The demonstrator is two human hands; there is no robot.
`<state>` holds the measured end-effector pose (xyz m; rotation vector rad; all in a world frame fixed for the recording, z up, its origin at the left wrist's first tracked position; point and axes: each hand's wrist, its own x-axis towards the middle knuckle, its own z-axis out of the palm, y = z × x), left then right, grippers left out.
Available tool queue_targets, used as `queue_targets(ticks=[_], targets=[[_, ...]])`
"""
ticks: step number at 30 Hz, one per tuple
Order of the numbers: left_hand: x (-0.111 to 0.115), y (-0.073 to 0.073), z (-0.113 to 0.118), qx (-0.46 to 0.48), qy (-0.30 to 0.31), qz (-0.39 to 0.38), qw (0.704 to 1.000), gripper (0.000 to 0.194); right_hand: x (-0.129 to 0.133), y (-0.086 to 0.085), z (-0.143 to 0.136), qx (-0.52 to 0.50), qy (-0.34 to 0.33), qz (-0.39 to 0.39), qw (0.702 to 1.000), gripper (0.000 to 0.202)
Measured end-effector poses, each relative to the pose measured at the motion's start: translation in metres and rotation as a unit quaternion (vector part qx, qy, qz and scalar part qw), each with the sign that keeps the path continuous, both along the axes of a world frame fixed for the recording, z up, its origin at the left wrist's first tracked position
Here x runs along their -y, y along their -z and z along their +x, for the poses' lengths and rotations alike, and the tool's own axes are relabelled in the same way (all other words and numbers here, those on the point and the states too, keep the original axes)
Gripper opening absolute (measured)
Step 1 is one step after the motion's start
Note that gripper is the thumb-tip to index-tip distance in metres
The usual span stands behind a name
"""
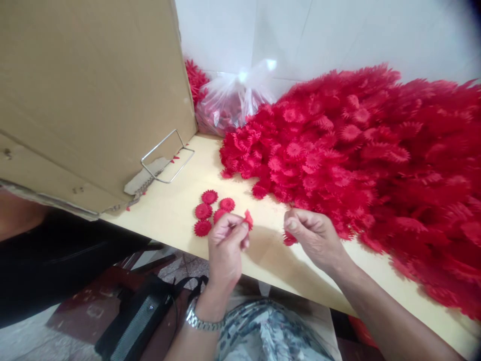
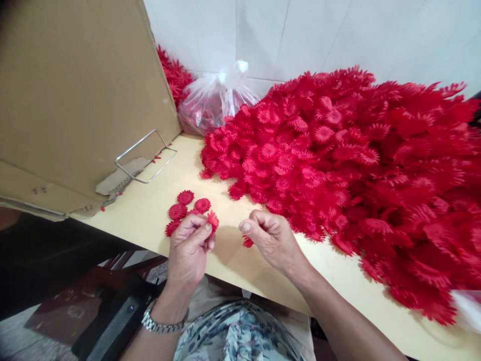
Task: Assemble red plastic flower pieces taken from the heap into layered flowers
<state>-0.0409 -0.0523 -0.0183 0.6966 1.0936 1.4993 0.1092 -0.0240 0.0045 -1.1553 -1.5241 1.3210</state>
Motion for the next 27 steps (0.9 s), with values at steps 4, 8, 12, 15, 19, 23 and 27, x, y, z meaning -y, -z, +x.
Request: queue_targets(ticks=[4, 8, 12, 15, 19, 23, 27], targets=[[0.000, -0.002, -0.002, -0.078, 0.007, 0.028, 0.997, 0.008, -0.005, -0.004, 0.003, 0.015, -0.032, -0.006, 0.999, 0.036], [0.003, -0.005, 0.000, -0.266, -0.010, 0.100, 0.959, 0.005, -0.005, -0.003, -0.007, -0.006, -0.074, -0.035, 0.997, 0.027], [0.004, -0.003, 0.000, -0.325, -0.006, 0.157, 0.932, 0.010, -0.002, -0.004, -0.014, 0.071, -0.090, 0.012, 0.993, 0.023], [0.003, -0.001, -0.001, -0.305, -0.004, 0.129, 0.944, 0.017, -0.013, -0.019, -0.009, 0.113, -0.079, 0.061, 0.988, 0.021], [0.003, 0.000, -0.006, -0.281, -0.081, 0.091, 0.952, 0.020, -0.063, -0.061, 0.017, 0.221, 0.062, 0.220, 0.948, 0.021], [0.005, -0.004, -0.022, -0.296, -0.114, 0.093, 0.944, 0.015, -0.121, -0.089, 0.051, 0.415, 0.170, 0.291, 0.845, 0.020], [0.006, -0.011, -0.046, -0.295, -0.171, 0.095, 0.935, 0.015, -0.120, -0.078, 0.052, 0.437, 0.186, 0.382, 0.793, 0.016]])
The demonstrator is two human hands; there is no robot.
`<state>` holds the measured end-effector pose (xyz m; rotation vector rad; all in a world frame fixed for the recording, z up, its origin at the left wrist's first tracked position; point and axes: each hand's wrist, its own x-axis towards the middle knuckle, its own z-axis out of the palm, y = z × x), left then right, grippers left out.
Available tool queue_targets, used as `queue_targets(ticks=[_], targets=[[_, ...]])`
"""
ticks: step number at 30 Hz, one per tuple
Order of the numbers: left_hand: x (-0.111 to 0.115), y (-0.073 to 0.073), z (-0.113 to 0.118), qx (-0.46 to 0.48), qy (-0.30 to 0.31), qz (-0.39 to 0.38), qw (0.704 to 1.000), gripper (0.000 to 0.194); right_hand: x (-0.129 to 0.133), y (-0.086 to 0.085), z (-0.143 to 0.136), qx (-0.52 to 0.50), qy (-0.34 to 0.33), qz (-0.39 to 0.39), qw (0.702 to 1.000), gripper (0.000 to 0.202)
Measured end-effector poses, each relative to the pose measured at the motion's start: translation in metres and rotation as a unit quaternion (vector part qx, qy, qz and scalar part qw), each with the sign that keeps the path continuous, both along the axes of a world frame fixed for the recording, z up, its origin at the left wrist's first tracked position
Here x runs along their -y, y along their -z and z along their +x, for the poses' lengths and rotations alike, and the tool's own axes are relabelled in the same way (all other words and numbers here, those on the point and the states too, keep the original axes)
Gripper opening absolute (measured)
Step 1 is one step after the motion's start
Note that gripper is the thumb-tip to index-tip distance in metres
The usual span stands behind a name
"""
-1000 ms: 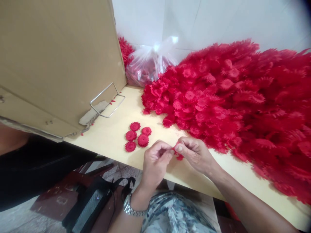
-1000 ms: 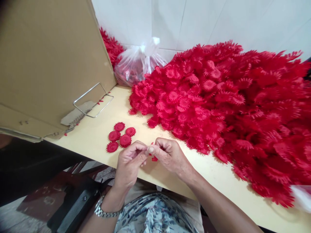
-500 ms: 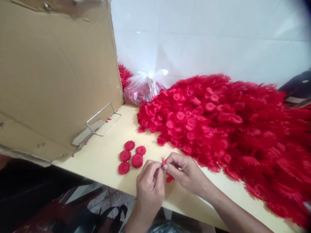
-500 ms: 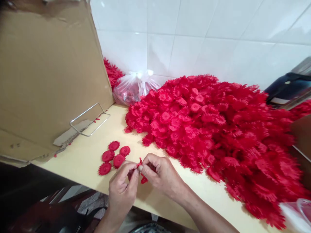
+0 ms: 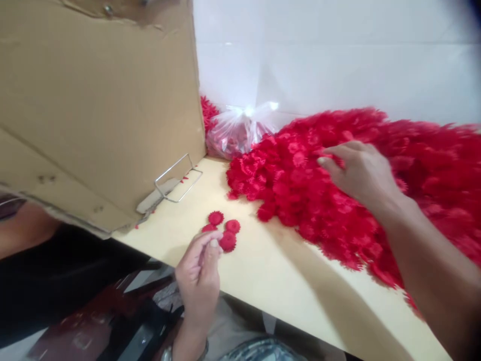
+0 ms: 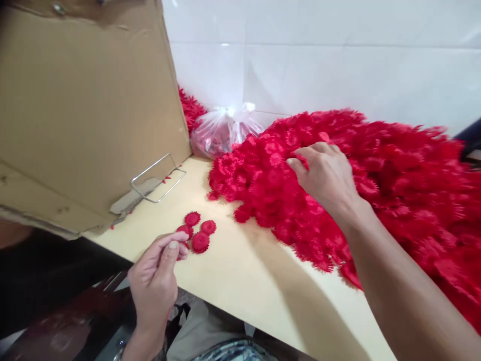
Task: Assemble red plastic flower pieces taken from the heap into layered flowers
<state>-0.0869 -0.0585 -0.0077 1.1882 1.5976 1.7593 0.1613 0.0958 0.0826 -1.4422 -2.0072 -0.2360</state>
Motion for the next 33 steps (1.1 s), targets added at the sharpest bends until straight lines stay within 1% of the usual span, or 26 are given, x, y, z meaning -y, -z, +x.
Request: queue_targets(ticks=[1, 2, 3, 4, 5, 6, 7, 8, 10, 12, 14, 17, 20, 23, 24, 25, 26, 27, 28, 29, 30, 31, 32, 33], targets=[[-0.001, -0.001, -0.005, 0.005, -0.022, 0.009, 1.000, 0.015, 0.010, 0.007, -0.008, 0.002, -0.018, 0.021, 1.000, 0.020], [-0.001, 0.000, -0.010, 0.007, -0.042, 0.017, 0.999, 0.015, 0.021, 0.016, -0.020, -0.003, -0.047, 0.022, 0.999, 0.022], [-0.002, 0.000, -0.013, 0.006, -0.057, 0.021, 0.998, 0.015, 0.034, 0.026, -0.034, -0.002, -0.106, -0.013, 0.994, 0.022], [-0.003, 0.001, -0.015, 0.001, -0.063, 0.018, 0.998, 0.016, 0.045, 0.036, -0.049, 0.018, -0.195, -0.061, 0.979, 0.021], [-0.003, 0.003, -0.017, -0.008, -0.060, 0.010, 0.998, 0.016, 0.055, 0.047, -0.064, 0.040, -0.250, -0.092, 0.963, 0.016], [-0.003, 0.004, -0.017, -0.021, -0.051, -0.002, 0.998, 0.016, 0.062, 0.058, -0.079, 0.053, -0.282, -0.112, 0.951, 0.012], [-0.003, 0.005, -0.018, -0.035, -0.042, -0.013, 0.998, 0.017, 0.067, 0.068, -0.092, 0.069, -0.309, -0.142, 0.938, 0.012], [-0.002, 0.006, -0.018, -0.049, -0.038, -0.021, 0.998, 0.017, 0.071, 0.076, -0.103, 0.082, -0.322, -0.163, 0.929, 0.016], [-0.001, 0.008, -0.019, -0.073, -0.042, -0.027, 0.996, 0.017, 0.073, 0.088, -0.120, 0.111, -0.327, -0.182, 0.921, 0.026], [-0.001, 0.011, -0.022, -0.089, -0.048, -0.030, 0.994, 0.017, 0.074, 0.095, -0.129, 0.138, -0.315, -0.171, 0.923, 0.024], [-0.001, 0.015, -0.025, -0.100, -0.047, -0.037, 0.993, 0.018, 0.074, 0.097, -0.132, 0.143, -0.302, -0.161, 0.928, 0.017], [-0.002, 0.022, -0.029, -0.106, -0.039, -0.048, 0.992, 0.018, 0.074, 0.094, -0.131, 0.080, -0.314, -0.199, 0.925, 0.018], [-0.004, 0.028, -0.029, -0.095, -0.023, -0.055, 0.994, 0.020, 0.074, 0.089, -0.125, -0.020, -0.335, -0.268, 0.903, 0.022], [-0.004, 0.027, -0.028, -0.085, -0.017, -0.052, 0.995, 0.020, 0.075, 0.086, -0.117, -0.137, -0.311, -0.335, 0.879, 0.028], [-0.003, 0.025, -0.027, -0.084, -0.028, -0.044, 0.995, 0.020, 0.075, 0.085, -0.114, -0.186, -0.304, -0.358, 0.863, 0.030], [-0.003, 0.022, -0.026, -0.085, -0.042, -0.031, 0.995, 0.019, 0.077, 0.085, -0.110, -0.240, -0.302, -0.385, 0.838, 0.031], [-0.002, 0.019, -0.025, -0.083, -0.052, -0.017, 0.995, 0.018, 0.079, 0.085, -0.106, -0.297, -0.308, -0.414, 0.804, 0.032], [-0.001, 0.015, -0.023, -0.075, -0.052, -0.007, 0.996, 0.018, 0.081, 0.084, -0.102, -0.353, -0.319, -0.444, 0.759, 0.032], [0.000, 0.012, -0.019, -0.060, -0.033, -0.004, 0.998, 0.019, 0.085, 0.084, -0.098, -0.402, -0.333, -0.474, 0.710, 0.030], [0.001, 0.008, -0.015, -0.039, 0.007, -0.008, 0.999, 0.022, 0.088, 0.083, -0.094, -0.442, -0.343, -0.501, 0.660, 0.027], [0.002, 0.004, -0.010, -0.010, 0.064, -0.018, 0.998, 0.026, 0.092, 0.083, -0.091, -0.472, -0.351, -0.525, 0.616, 0.025], [0.002, 0.002, -0.004, 0.023, 0.129, -0.032, 0.991, 0.031, 0.096, 0.082, -0.088, -0.494, -0.354, -0.544, 0.578, 0.025], [0.002, 0.000, 0.003, 0.058, 0.196, -0.047, 0.978, 0.037, 0.100, 0.082, -0.086, -0.514, -0.353, -0.557, 0.548, 0.026], [0.002, -0.001, 0.011, 0.091, 0.251, -0.059, 0.962, 0.040, 0.104, 0.082, -0.085, -0.532, -0.347, -0.565, 0.526, 0.028]])
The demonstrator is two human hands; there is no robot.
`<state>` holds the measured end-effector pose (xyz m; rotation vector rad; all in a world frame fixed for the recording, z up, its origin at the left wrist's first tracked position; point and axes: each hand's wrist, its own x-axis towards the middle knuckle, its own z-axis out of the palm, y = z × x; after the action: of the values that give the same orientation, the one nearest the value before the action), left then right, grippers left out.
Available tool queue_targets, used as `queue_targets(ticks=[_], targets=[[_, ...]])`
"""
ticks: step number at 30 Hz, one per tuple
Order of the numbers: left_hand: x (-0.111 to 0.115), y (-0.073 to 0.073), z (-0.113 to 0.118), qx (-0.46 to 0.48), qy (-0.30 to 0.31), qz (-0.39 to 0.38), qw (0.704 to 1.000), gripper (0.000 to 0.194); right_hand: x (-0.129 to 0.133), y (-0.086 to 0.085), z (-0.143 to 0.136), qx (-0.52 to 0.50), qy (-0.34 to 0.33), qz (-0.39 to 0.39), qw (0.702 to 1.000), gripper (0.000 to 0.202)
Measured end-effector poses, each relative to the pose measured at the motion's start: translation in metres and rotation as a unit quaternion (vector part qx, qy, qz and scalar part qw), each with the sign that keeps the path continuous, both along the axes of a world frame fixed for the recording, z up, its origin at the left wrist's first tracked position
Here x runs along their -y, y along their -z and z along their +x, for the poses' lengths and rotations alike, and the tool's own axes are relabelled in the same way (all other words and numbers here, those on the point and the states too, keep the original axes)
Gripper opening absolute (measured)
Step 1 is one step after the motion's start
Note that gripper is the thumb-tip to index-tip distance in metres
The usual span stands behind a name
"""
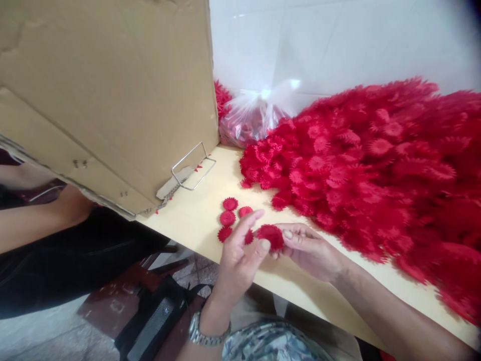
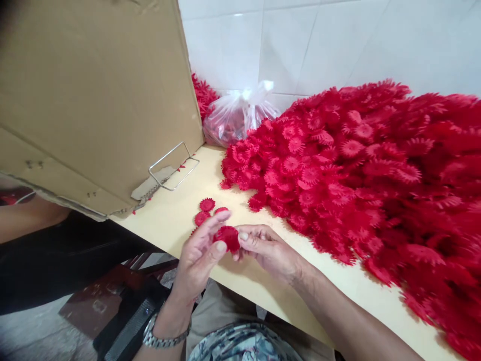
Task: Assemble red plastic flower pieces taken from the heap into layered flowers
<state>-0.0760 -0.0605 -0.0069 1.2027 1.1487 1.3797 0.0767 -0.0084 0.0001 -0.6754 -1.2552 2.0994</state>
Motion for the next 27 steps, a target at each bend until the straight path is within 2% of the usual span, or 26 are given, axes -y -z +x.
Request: queue_targets(ticks=[2, 3, 5, 7, 9, 12, 16, 19, 23, 27], targets=[[0.000, 0.001, 0.015, 0.064, 0.057, -0.025, 0.996, 0.037, 0.006, 0.001, 0.003, -0.013, 0.014, -0.022, 1.000, 0.031], [0.000, 0.002, 0.021, 0.089, 0.058, -0.032, 0.994, 0.034, 0.009, 0.001, 0.006, -0.005, 0.021, -0.008, 1.000, 0.033], [0.000, 0.005, 0.030, 0.113, 0.023, -0.033, 0.993, 0.025, 0.013, 0.001, 0.012, 0.055, 0.036, 0.060, 0.996, 0.041], [0.000, 0.006, 0.035, 0.106, -0.016, -0.023, 0.994, 0.018, 0.018, -0.002, 0.021, 0.149, 0.060, 0.144, 0.976, 0.047], [0.000, 0.005, 0.037, 0.092, -0.033, -0.015, 0.995, 0.015, 0.024, -0.007, 0.031, 0.221, 0.100, 0.196, 0.950, 0.044], [-0.001, 0.002, 0.040, 0.090, -0.026, -0.020, 0.995, 0.014, 0.033, -0.016, 0.043, 0.260, 0.134, 0.245, 0.924, 0.038], [-0.003, -0.003, 0.049, 0.147, -0.003, -0.094, 0.985, 0.017, 0.041, -0.022, 0.054, 0.297, 0.119, 0.313, 0.894, 0.038], [-0.005, -0.006, 0.053, 0.187, 0.004, -0.157, 0.970, 0.026, 0.045, -0.018, 0.061, 0.307, 0.130, 0.333, 0.882, 0.037], [-0.008, -0.007, 0.057, 0.192, 0.021, -0.193, 0.962, 0.023, 0.049, -0.011, 0.068, 0.326, 0.165, 0.327, 0.871, 0.036], [-0.008, -0.006, 0.063, 0.168, 0.006, -0.219, 0.961, 0.020, 0.054, -0.008, 0.070, 0.329, 0.195, 0.309, 0.871, 0.030]])
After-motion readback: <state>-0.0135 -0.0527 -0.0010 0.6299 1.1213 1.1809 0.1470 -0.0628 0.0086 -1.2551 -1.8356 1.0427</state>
